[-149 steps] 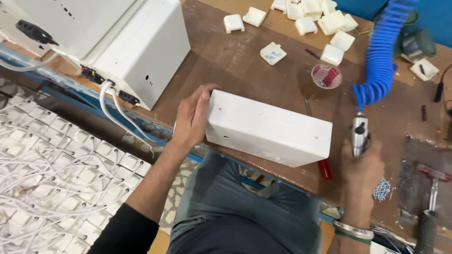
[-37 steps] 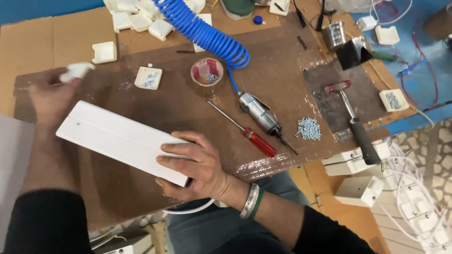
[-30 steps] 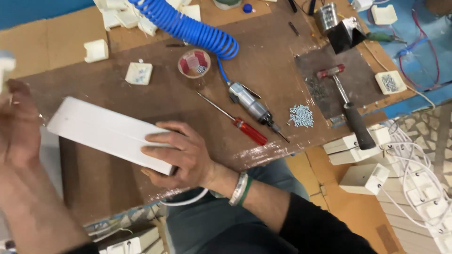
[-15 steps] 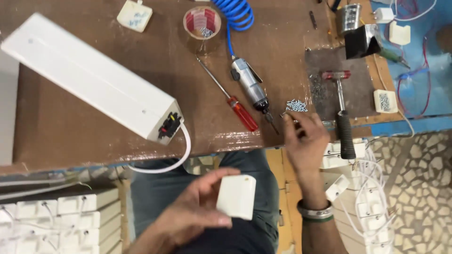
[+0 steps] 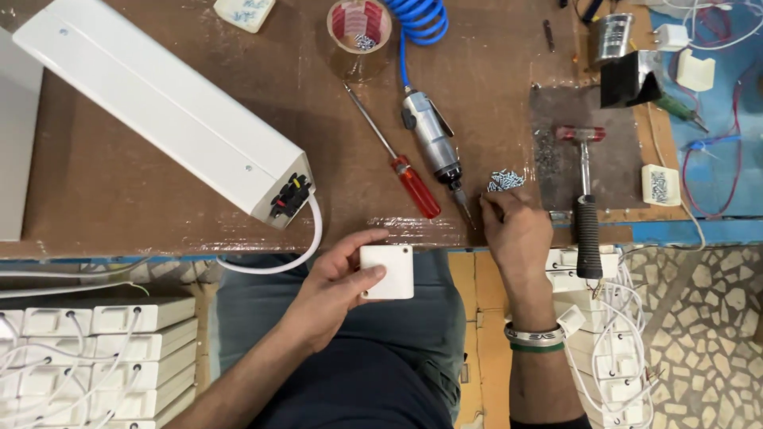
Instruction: The person uses a pneumatic screwdriver to drive screws into a white plastic enclosure, then fits a white end cap to the enclosure and secures it with a red-handled screwdriver. They then move to another enclosure and continue driving screws with the screwdriver.
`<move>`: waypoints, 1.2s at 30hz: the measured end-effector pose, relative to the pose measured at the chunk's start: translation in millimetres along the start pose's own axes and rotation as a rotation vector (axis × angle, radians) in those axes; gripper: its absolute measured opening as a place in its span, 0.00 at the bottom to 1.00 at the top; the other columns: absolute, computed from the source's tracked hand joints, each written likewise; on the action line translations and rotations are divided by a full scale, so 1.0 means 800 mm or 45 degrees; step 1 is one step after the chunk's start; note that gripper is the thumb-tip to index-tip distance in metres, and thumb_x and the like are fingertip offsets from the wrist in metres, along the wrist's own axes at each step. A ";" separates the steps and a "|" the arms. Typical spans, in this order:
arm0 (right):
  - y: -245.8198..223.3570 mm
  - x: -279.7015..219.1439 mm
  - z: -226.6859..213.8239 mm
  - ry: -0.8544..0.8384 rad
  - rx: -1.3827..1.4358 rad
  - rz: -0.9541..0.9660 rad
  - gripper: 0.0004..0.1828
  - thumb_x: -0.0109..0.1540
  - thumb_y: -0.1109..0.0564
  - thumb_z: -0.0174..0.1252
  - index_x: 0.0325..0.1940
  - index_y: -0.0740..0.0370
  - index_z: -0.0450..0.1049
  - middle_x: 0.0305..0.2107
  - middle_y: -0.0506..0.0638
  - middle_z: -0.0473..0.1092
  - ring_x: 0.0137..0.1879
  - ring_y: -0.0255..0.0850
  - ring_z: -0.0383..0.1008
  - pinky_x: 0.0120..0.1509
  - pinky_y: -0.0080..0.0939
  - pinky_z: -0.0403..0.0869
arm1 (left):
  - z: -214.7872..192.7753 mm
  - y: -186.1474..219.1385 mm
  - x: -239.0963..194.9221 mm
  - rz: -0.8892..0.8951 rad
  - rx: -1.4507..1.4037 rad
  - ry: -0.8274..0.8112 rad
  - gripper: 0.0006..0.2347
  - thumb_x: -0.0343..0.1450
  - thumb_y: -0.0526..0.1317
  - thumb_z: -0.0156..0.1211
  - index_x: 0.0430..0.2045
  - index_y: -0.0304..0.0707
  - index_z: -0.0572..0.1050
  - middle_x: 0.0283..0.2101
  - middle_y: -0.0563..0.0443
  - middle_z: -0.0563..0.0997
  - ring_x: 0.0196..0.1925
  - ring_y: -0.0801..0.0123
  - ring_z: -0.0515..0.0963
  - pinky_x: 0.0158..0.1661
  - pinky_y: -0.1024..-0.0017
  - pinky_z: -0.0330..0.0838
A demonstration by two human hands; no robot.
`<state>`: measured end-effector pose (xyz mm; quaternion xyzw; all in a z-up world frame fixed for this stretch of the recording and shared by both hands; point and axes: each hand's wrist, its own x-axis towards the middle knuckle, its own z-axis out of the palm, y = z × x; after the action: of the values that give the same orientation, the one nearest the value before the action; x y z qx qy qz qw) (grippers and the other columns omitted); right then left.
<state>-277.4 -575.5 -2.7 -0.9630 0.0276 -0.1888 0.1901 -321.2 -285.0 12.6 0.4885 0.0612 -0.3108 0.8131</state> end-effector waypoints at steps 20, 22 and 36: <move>-0.055 0.001 -0.037 -0.224 0.291 0.035 0.09 0.61 0.58 0.64 0.42 0.65 0.80 0.31 0.56 0.77 0.34 0.44 0.79 0.39 0.43 0.76 | -0.014 -0.010 0.001 0.238 0.091 0.007 0.22 0.73 0.28 0.56 0.64 0.39 0.67 0.49 0.52 0.80 0.49 0.75 0.77 0.51 0.75 0.74; -0.083 -0.012 -0.047 -0.361 0.550 0.109 0.09 0.62 0.59 0.61 0.44 0.65 0.80 0.29 0.50 0.78 0.34 0.35 0.79 0.38 0.36 0.77 | -0.014 -0.011 0.003 0.247 0.119 0.002 0.22 0.73 0.28 0.56 0.64 0.39 0.67 0.48 0.51 0.79 0.49 0.75 0.77 0.51 0.75 0.74; -0.128 -0.028 -0.039 -0.602 0.653 0.129 0.09 0.59 0.58 0.68 0.38 0.67 0.80 0.26 0.46 0.77 0.28 0.28 0.72 0.32 0.31 0.72 | -0.008 -0.006 -0.007 0.350 0.379 0.006 0.20 0.74 0.32 0.57 0.63 0.40 0.68 0.45 0.54 0.78 0.43 0.78 0.76 0.45 0.77 0.75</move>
<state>-311.6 -489.2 55.0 -0.8984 -0.0178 0.0484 0.4360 -327.2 -279.0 8.1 0.6076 -0.0510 -0.2012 0.7666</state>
